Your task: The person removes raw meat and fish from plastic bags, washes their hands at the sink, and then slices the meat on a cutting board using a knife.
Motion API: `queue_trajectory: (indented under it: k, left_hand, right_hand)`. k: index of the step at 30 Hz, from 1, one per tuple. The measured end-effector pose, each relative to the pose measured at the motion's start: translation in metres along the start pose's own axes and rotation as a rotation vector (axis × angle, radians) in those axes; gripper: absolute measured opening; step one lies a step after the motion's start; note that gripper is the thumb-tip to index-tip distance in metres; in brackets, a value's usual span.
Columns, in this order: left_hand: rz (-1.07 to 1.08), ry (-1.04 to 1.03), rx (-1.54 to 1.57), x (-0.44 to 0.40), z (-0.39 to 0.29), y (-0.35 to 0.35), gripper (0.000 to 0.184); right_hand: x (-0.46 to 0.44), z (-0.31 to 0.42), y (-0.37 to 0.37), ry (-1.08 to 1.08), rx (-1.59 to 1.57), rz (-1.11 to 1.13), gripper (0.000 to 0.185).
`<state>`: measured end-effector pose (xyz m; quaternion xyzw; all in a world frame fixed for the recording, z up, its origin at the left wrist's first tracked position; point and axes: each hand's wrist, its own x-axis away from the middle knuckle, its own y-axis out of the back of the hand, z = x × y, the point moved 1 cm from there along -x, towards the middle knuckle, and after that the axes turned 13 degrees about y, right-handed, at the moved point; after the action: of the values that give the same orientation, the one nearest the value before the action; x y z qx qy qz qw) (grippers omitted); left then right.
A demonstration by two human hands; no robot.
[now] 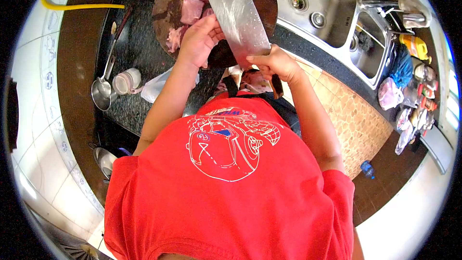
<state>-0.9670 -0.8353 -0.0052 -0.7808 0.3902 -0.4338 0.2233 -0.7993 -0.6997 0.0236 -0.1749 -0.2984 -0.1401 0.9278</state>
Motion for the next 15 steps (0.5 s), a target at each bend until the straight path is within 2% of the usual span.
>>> queue_trajectory:
  k: [7,9,11,13,14,15]
  left_hand:
    - [-0.173,0.047,-0.048,-0.003,-0.012,-0.003,0.020]
    - [-0.130,-0.065,-0.034,-0.010,-0.017,0.004,0.017]
    - [-0.181,-0.103,-0.030,-0.012,-0.026,0.010,0.017]
    - [-0.351,-0.265,0.002,-0.009,-0.039,0.023,0.022]
    - [-0.481,-0.248,-0.209,-0.010,-0.037,0.039,0.027]
    - [-0.481,-0.248,-0.209,-0.009,-0.028,0.049,0.027]
  right_hand:
    - [0.006,0.004,-0.004,0.021,-0.015,0.018,0.036]
    - [0.010,0.003,-0.001,0.010,0.032,-0.002,0.036]
    - [0.013,0.002,0.003,0.021,0.070,-0.025,0.035]
    - [0.017,0.000,0.008,0.030,0.109,-0.049,0.035]
    - [0.017,-0.002,0.011,0.031,0.216,-0.116,0.034]
    - [0.017,-0.004,0.015,0.034,0.324,-0.184,0.034]
